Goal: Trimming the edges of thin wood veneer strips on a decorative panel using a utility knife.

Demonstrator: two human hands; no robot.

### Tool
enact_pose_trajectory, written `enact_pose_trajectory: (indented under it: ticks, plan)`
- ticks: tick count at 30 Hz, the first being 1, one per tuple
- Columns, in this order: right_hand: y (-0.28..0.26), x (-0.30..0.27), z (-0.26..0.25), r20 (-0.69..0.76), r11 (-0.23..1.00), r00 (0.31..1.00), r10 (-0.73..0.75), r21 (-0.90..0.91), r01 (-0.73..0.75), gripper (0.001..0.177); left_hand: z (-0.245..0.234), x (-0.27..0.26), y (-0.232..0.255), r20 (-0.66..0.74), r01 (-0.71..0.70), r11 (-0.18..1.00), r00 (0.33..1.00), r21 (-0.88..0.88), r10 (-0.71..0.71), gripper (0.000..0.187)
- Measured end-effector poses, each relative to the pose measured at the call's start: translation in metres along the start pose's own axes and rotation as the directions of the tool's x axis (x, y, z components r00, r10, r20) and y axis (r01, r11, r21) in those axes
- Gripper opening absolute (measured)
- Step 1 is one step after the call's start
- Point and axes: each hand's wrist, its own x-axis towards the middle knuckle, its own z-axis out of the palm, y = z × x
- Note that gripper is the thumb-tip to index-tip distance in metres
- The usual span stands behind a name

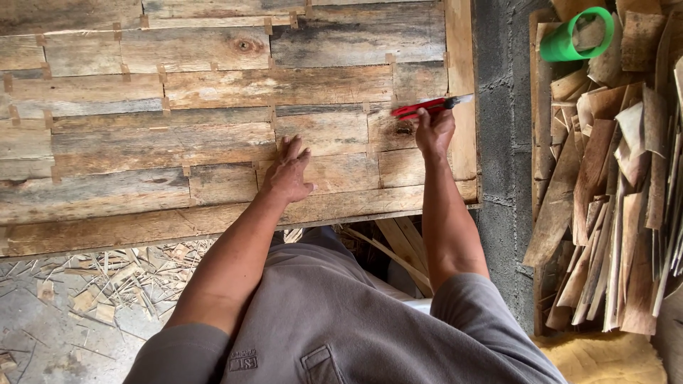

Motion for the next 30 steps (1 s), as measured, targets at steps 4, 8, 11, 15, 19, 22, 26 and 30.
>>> enact_pose_trajectory:
  ticks: [4,8,11,15,19,22,26,30]
  plan:
    - [-0.030,0.000,-0.004,-0.122,0.976,0.978,-0.166,0.118,0.181,0.019,0.000,-0.002,0.002,0.009,0.011,1.000,1.000,-0.001,-0.011,0.098]
    - [-0.015,0.015,0.013,-0.149,0.998,0.987,-0.059,-0.047,0.052,0.003,0.002,0.005,-0.001,0.008,0.016,1.000,1.000,0.001,-0.016,0.097]
    - [0.010,0.032,0.024,-0.197,0.994,0.974,-0.108,-0.057,0.098,0.005,0.001,0.001,0.001,-0.010,0.017,1.000,1.000,-0.015,-0.017,0.096]
    - [-0.014,0.025,0.026,-0.077,0.993,0.992,-0.096,-0.081,0.090,0.004,0.005,0.004,0.000,-0.004,0.040,0.999,0.999,-0.035,-0.040,0.095]
    - [-0.006,0.032,0.022,-0.175,1.000,0.984,-0.011,-0.004,0.011,0.003,0.000,-0.002,0.003,0.005,0.054,0.997,0.999,-0.052,-0.054,0.093]
    - [0.025,0.059,0.016,-0.368,0.995,0.930,-0.025,0.082,0.060,0.013,-0.002,0.001,0.002,-0.018,0.045,0.998,0.999,-0.051,-0.046,0.094]
    - [0.011,0.042,-0.003,-0.152,0.990,0.987,0.055,0.135,-0.034,0.013,0.009,0.006,-0.004,-0.044,0.029,0.998,0.999,-0.057,-0.031,0.092]
    - [0.041,0.051,0.000,-0.169,0.933,0.985,-0.047,0.344,0.104,0.014,0.006,0.002,-0.002,-0.050,0.014,0.996,0.999,-0.085,-0.018,0.091]
